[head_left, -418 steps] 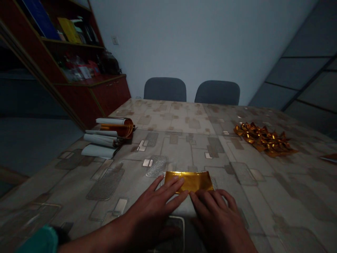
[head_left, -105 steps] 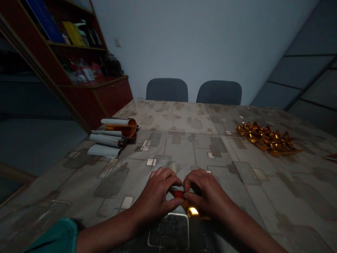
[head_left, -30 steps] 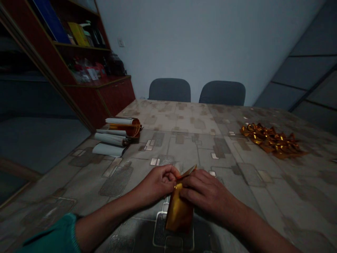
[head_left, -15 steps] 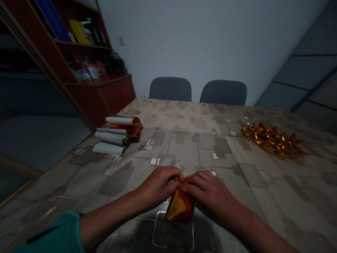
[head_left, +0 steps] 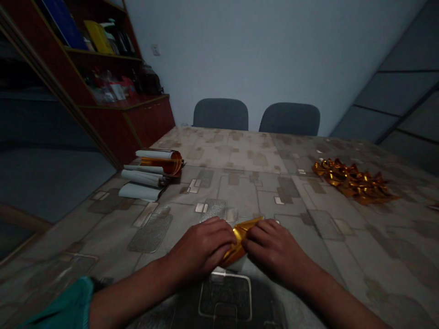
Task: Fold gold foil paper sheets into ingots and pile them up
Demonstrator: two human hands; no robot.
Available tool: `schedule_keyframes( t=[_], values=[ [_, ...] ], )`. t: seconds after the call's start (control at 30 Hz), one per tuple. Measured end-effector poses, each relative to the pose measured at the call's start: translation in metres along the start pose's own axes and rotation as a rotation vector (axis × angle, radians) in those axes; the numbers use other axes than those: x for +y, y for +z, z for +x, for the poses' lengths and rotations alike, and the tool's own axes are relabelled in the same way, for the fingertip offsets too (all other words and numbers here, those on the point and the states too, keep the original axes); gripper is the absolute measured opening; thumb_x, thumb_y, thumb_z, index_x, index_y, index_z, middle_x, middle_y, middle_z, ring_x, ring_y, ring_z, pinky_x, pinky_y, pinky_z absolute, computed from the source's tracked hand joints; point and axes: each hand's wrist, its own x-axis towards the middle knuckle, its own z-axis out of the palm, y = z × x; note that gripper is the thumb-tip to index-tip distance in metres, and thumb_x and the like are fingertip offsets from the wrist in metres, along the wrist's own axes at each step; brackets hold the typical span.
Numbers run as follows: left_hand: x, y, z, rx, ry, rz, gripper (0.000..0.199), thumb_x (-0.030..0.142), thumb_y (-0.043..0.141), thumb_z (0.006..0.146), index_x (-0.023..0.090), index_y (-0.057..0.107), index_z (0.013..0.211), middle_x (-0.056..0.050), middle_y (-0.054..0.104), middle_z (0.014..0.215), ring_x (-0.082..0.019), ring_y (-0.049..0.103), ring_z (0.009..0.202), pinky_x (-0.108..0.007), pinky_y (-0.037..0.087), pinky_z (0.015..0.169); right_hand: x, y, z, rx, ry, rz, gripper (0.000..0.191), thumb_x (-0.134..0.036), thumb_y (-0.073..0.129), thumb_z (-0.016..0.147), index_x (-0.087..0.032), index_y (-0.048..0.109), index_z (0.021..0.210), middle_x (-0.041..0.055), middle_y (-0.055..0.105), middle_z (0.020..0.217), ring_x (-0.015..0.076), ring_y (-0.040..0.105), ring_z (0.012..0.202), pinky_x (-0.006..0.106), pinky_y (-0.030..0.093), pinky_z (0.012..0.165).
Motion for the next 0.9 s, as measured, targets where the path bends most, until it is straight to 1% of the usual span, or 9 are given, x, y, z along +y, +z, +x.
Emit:
schedule_keyframes(
  t=[0.07,0.13,0.2,0.27,0.37,0.47,0.63,0.77,0.9],
  values=[
    [0.003,-0.001,-0.001,-0.026,-0.021,0.011,0.009,0.022,0.054,0.095,0.017,0.062,0.099,-0.006,0.066,0.098,-0.021,0.058,0.092,-0.032,0.047,0.082,0.006,0.001,-0.001,0.028,0.037,-0.042,0.010,-0.017,0.062,0.093,-0.019,0.063,0.083,0.0029,0.064,0.080,0.0204,0.053,0.077,0.034,0.039,0.070],
    [0.004,0.001,-0.001,-0.082,-0.059,0.044,0.023,0.033,0.069,0.086,0.017,0.060,0.100,-0.006,0.066,0.101,-0.024,0.057,0.092,-0.035,0.047,0.080,0.008,0.000,-0.001,0.004,0.073,-0.036,0.009,-0.016,0.063,0.092,-0.019,0.063,0.083,0.0031,0.064,0.082,0.0209,0.054,0.078,0.034,0.040,0.070],
    [0.003,0.004,-0.001,-0.124,-0.111,0.089,0.031,0.035,0.077,0.079,0.017,0.059,0.097,-0.006,0.065,0.100,-0.025,0.057,0.091,-0.036,0.046,0.077,0.008,-0.001,-0.002,-0.053,0.108,0.010,0.008,-0.014,0.062,0.092,-0.019,0.063,0.085,0.0039,0.065,0.087,0.0214,0.056,0.081,0.034,0.042,0.072],
    [0.001,0.009,-0.002,-0.125,-0.152,0.112,0.020,0.026,0.074,0.082,0.018,0.059,0.092,-0.005,0.065,0.096,-0.024,0.057,0.088,-0.034,0.045,0.075,0.006,-0.005,-0.001,-0.108,0.144,0.080,0.006,-0.016,0.060,0.092,-0.019,0.062,0.088,0.0053,0.064,0.092,0.0226,0.056,0.086,0.035,0.043,0.075],
    [-0.002,0.015,-0.003,-0.069,-0.164,0.098,0.006,0.017,0.065,0.087,0.018,0.059,0.086,-0.003,0.065,0.092,-0.021,0.056,0.088,-0.033,0.043,0.077,0.004,-0.009,0.000,-0.137,0.169,0.219,0.004,-0.023,0.059,0.094,-0.020,0.062,0.094,0.0065,0.063,0.099,0.0240,0.055,0.093,0.038,0.043,0.080],
    [-0.002,0.017,-0.005,-0.018,-0.186,0.085,0.006,0.017,0.064,0.088,0.019,0.062,0.083,-0.002,0.065,0.093,-0.021,0.056,0.090,-0.033,0.041,0.079,0.004,-0.010,0.001,-0.096,0.202,0.335,0.006,-0.025,0.060,0.094,-0.020,0.061,0.091,0.0053,0.062,0.096,0.0229,0.055,0.091,0.037,0.042,0.079],
    [0.000,0.013,-0.006,0.021,-0.282,0.067,0.006,0.021,0.071,0.085,0.021,0.066,0.082,-0.001,0.064,0.090,-0.021,0.055,0.089,-0.034,0.038,0.080,0.005,-0.002,0.003,-0.030,0.300,0.467,0.012,-0.016,0.057,0.095,-0.020,0.059,0.084,0.0031,0.062,0.087,0.0202,0.056,0.085,0.035,0.040,0.077],
    [-0.001,0.009,-0.006,0.040,-0.346,0.073,0.009,0.023,0.075,0.082,0.021,0.068,0.077,0.000,0.063,0.088,-0.021,0.055,0.089,-0.035,0.037,0.080,0.002,0.002,0.006,-0.015,0.378,0.472,0.013,-0.017,0.056,0.094,-0.020,0.056,0.082,0.0021,0.061,0.083,0.0198,0.055,0.081,0.034,0.039,0.074],
    [-0.001,0.007,-0.004,0.028,-0.378,0.092,0.012,0.024,0.075,0.081,0.020,0.067,0.074,-0.001,0.064,0.089,-0.022,0.056,0.090,-0.036,0.038,0.081,-0.002,0.006,0.009,0.023,0.404,0.449,0.014,-0.011,0.056,0.088,-0.019,0.052,0.078,0.0015,0.059,0.079,0.0197,0.054,0.078,0.033,0.036,0.072]
  ],
)
